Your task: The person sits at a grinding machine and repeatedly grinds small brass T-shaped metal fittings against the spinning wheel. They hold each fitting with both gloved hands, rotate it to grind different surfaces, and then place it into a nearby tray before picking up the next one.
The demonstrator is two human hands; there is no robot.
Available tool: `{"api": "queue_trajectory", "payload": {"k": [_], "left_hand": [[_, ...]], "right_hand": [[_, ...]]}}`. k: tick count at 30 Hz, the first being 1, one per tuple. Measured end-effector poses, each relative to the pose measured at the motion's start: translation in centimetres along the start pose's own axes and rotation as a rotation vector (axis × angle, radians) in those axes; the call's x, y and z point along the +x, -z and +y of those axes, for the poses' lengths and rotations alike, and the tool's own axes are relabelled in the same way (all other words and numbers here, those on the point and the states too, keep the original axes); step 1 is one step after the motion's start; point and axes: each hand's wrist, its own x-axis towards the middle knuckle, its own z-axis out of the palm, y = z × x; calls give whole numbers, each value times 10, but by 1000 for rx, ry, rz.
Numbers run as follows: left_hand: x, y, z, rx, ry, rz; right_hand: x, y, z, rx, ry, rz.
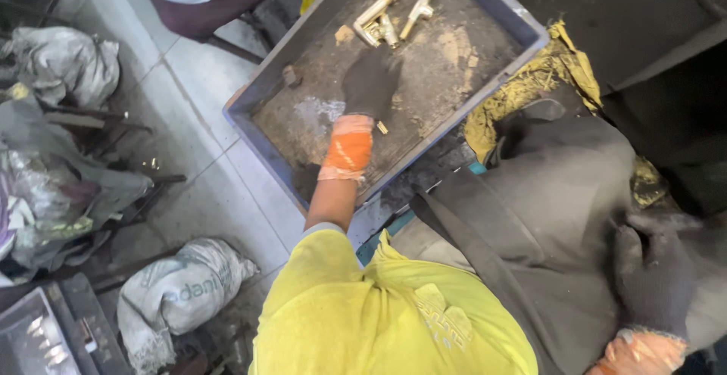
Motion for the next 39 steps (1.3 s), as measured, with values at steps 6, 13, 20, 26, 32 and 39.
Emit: {"api": "queue_trajectory", "payload": {"k": [6,13,20,26,32,39], "left_hand": [[-51,50,-7,4,226,-391],[-80,25,-7,-11,221,-309],[-76,19,-39,-594,354,-190],[-78,58,25,-1273,483,-467],[-74,61,125,-1706,179,-1041],[-74,-27,257,-1269,568,-2668]], "right_hand": [[-5,2,-6,14,-25,-30],[6,-1,-6,-6,1,-34],[-1,4,-8,38,-31,3],[-8,6,-4,114,42,73],[5,25,-43,115,151,224],[0,66,-75,585,116,153]]}}
